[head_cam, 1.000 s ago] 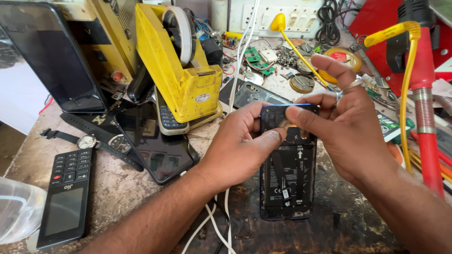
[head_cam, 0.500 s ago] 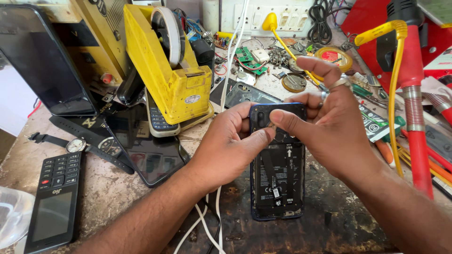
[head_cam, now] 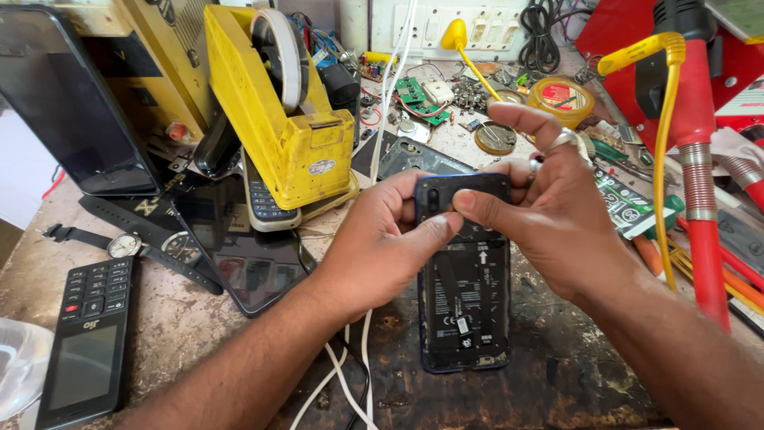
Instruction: The person disassembles a smartphone at a cluttered repair workbench. They pry off the back cover, lift out an internal flex-cable assembly, use a screwdriver on the exposed chassis, and repeatedly turn the phone and its separated back panel over in their hands while working on the internal components.
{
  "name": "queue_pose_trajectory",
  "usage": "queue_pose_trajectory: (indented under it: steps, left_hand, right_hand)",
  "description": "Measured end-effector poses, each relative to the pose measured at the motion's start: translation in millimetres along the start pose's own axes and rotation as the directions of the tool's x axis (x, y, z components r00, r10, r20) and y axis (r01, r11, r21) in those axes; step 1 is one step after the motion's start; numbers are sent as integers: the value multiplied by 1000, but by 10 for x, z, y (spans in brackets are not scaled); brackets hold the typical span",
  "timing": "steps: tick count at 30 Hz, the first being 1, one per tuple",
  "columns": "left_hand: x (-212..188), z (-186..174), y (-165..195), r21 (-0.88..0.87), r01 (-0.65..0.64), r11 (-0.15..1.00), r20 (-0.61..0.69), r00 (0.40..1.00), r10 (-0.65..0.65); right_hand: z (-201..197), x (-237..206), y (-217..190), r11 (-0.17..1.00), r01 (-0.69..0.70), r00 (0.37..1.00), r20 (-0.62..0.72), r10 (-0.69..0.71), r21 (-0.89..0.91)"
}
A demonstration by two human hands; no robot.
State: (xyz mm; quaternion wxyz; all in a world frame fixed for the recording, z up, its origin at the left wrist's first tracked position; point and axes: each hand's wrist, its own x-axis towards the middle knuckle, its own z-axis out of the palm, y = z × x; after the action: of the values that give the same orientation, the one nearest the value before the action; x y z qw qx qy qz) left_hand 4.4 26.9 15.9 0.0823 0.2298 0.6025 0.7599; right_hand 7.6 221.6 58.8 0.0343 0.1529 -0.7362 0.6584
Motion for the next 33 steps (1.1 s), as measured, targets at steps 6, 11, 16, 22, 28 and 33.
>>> queue_pose_trajectory:
  steps: [6,11,16,22,28,33]
  left_hand:
    - [-24,-37,22,-23,-25,999,-1,1000,25]
    - [17,-98,31,-90,-94,991,-109,991,84]
    - [32,-156,95,-202,-128,971,-248,966,76]
    - [35,-220,162,-200,61,978,-223,969,-106]
    - [20,-182,149,16,-71,997,-190,979,73]
    - [17,-192,177,27,-74,997,-173,982,78]
  right_hand:
    - [-77,-7,-63,934,-202,979,93,183,293]
    - [-84,-129,17,956,-284,945,191,267,68]
    - [-74,-176,26,902,-285,923,162,350,-325]
    - [89,-288,-6,861,-97,981,96,166,-499]
    - [166,-325,-168,720,25,997,75,37,-693]
    - [222,-370,-223,572,59,993,-8,-114,-818]
